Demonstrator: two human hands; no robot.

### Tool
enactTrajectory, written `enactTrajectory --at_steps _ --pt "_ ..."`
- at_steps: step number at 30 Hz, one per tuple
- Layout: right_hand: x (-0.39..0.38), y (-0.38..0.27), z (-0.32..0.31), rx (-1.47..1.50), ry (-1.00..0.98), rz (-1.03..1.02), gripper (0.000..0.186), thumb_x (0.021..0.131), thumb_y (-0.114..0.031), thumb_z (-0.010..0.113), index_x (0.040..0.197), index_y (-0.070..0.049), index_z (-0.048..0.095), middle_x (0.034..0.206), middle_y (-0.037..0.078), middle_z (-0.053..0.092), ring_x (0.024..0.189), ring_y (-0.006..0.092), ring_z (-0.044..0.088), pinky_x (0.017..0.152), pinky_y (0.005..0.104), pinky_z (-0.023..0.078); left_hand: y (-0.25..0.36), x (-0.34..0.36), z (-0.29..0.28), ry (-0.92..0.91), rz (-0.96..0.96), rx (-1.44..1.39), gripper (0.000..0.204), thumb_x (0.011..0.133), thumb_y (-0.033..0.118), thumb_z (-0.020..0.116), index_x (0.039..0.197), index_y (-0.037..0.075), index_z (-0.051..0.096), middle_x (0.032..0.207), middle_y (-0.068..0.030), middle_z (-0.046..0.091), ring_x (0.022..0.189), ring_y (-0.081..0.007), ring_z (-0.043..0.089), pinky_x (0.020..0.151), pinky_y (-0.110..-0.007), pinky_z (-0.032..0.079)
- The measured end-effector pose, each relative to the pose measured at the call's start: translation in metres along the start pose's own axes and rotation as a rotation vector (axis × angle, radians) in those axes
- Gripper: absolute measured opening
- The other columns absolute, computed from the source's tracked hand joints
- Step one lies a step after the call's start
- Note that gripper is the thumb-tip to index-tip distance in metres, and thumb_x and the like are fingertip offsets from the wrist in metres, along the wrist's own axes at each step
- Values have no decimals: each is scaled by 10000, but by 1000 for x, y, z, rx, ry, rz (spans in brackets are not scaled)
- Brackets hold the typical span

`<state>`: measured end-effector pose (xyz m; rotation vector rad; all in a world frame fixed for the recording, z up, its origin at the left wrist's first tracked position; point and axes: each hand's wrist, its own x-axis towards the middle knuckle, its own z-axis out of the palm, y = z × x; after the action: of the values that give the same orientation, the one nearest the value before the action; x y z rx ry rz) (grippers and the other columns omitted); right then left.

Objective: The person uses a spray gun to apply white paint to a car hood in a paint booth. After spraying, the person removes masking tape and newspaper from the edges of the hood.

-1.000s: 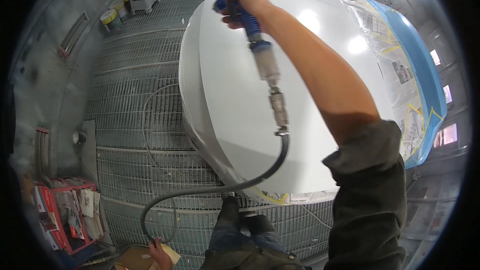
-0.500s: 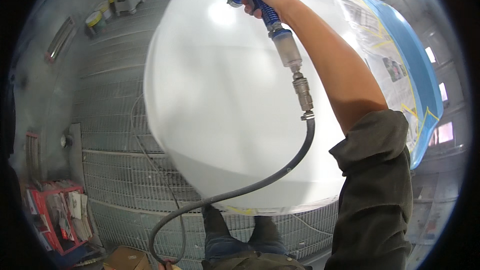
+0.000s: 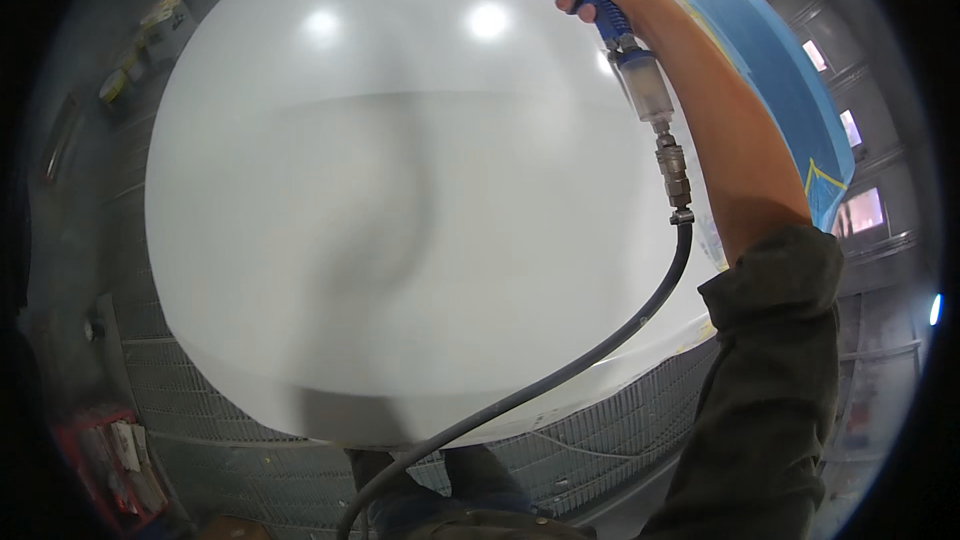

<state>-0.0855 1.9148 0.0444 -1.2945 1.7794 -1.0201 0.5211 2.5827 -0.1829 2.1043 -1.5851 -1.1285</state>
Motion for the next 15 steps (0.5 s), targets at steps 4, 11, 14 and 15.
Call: enactTrajectory --at_steps 4,11,14,15 --pt "37 69 1 -30 137 177 279 983 -290 600 855 -42 602 669 53 609 534 81 559 321 181 365 24 65 -14 -24 151 5 240 924 133 720 1146 43 701 974 -146 739 894 -293 724 775 -404 562" --pt "75 140 -54 -169 309 217 258 945 -276 639 909 -21 632 748 55 632 539 113 571 382 251 397 58 93 -11 -77 46 16 286 906 118 728 1185 60 701 971 -168 739 868 -325 727 761 -404 567" --pt "73 138 -50 -356 308 256 249 940 -278 639 889 -34 625 731 43 611 555 120 580 398 256 403 64 101 -19 -136 33 217 281 918 132 709 1191 66 695 930 -182 721 821 -360 705 721 -421 555" --pt "70 135 -45 -298 261 270 249 941 -277 638 888 -34 619 726 43 605 555 117 579 397 255 405 55 105 -26 -145 95 246 275 925 138 699 1189 62 691 915 -185 713 799 -372 693 707 -429 548"
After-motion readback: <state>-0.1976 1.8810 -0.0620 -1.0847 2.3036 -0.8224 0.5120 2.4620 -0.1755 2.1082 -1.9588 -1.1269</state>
